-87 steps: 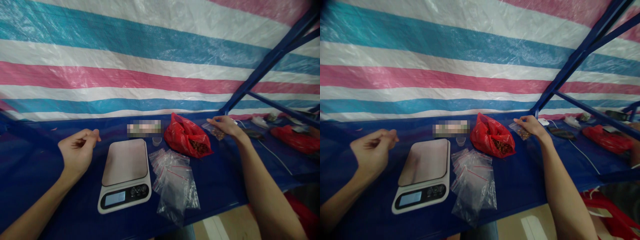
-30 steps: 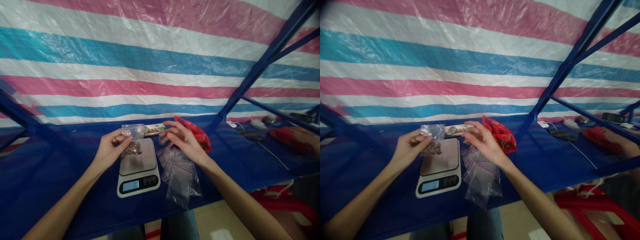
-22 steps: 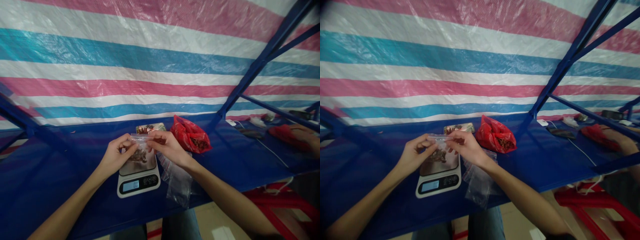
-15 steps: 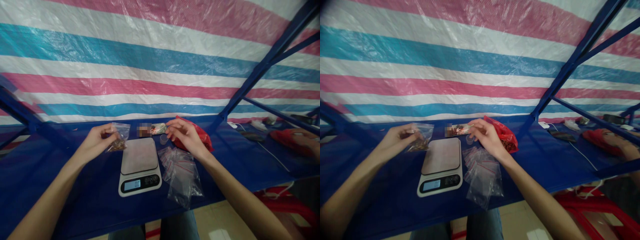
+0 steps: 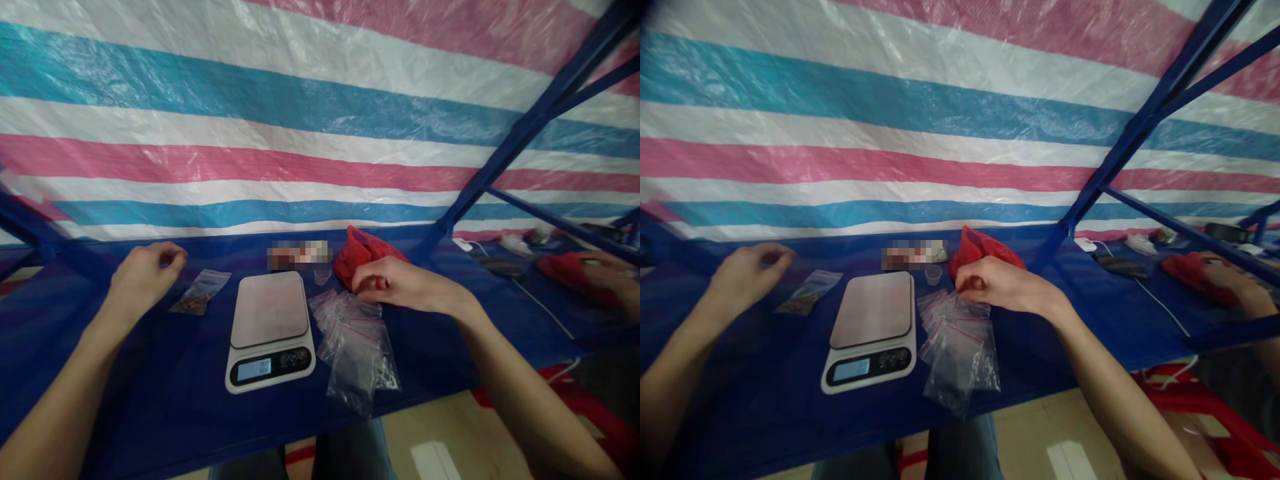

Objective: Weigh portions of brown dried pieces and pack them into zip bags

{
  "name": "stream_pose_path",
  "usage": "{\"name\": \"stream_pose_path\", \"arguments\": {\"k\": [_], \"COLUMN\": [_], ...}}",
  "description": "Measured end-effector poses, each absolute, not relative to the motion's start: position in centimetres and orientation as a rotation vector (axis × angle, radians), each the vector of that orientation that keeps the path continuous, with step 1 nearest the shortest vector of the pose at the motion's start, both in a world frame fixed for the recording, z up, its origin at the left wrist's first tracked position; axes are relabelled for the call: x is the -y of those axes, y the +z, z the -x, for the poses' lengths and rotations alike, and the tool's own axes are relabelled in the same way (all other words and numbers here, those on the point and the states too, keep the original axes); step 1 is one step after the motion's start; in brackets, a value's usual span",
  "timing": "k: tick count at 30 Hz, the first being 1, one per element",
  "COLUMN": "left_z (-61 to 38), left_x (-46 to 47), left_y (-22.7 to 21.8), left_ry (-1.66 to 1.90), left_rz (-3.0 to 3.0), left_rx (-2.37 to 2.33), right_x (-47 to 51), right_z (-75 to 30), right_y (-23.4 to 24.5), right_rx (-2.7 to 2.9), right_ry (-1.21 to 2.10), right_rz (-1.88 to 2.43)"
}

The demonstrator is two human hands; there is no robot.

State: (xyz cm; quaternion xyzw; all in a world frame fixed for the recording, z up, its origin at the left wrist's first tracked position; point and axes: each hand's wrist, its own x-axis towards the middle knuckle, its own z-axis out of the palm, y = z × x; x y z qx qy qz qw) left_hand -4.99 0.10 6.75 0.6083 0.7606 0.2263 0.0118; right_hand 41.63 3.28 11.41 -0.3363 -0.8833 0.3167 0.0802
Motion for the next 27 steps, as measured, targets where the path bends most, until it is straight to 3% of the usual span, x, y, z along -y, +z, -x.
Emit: {"name": "stream_pose_path", "arguments": {"k": [6,11,18,20,24,27], "left_z": [1.8,2.7,4.4,4.3,2.1,-2.3], "left_x": [0.7,0.4,-0.1,0.1,0.9,1.7], "left_y": [7.5,6.6,4.9,5.3,8.4,11.3], "left_ry": [0.739,0.506,0.282,0.385,1.087,1.117], "left_rz": [-1.939,-2.015,-1.999,-2.006,-1.97,-2.086], "left_rx": [-2.443,-2.272,-1.921,-1.948,-1.918,-1.599], "right_x": [1.2,3.6,1.1,0.0,-1.2,-1.3], "right_z": [-40.3,-41.2,-41.0,-40.7,-39.8,-38.3], "right_y": [8.6,5.7,5.5,5.4,7.3,10.2], "right_rx": [2.949,2.952,2.776,2.705,2.479,2.298], "right_ry": [0.338,0.231,0.275,0.289,0.411,0.38], "right_rz": [1.258,1.169,1.164,1.17,1.088,0.927]}}
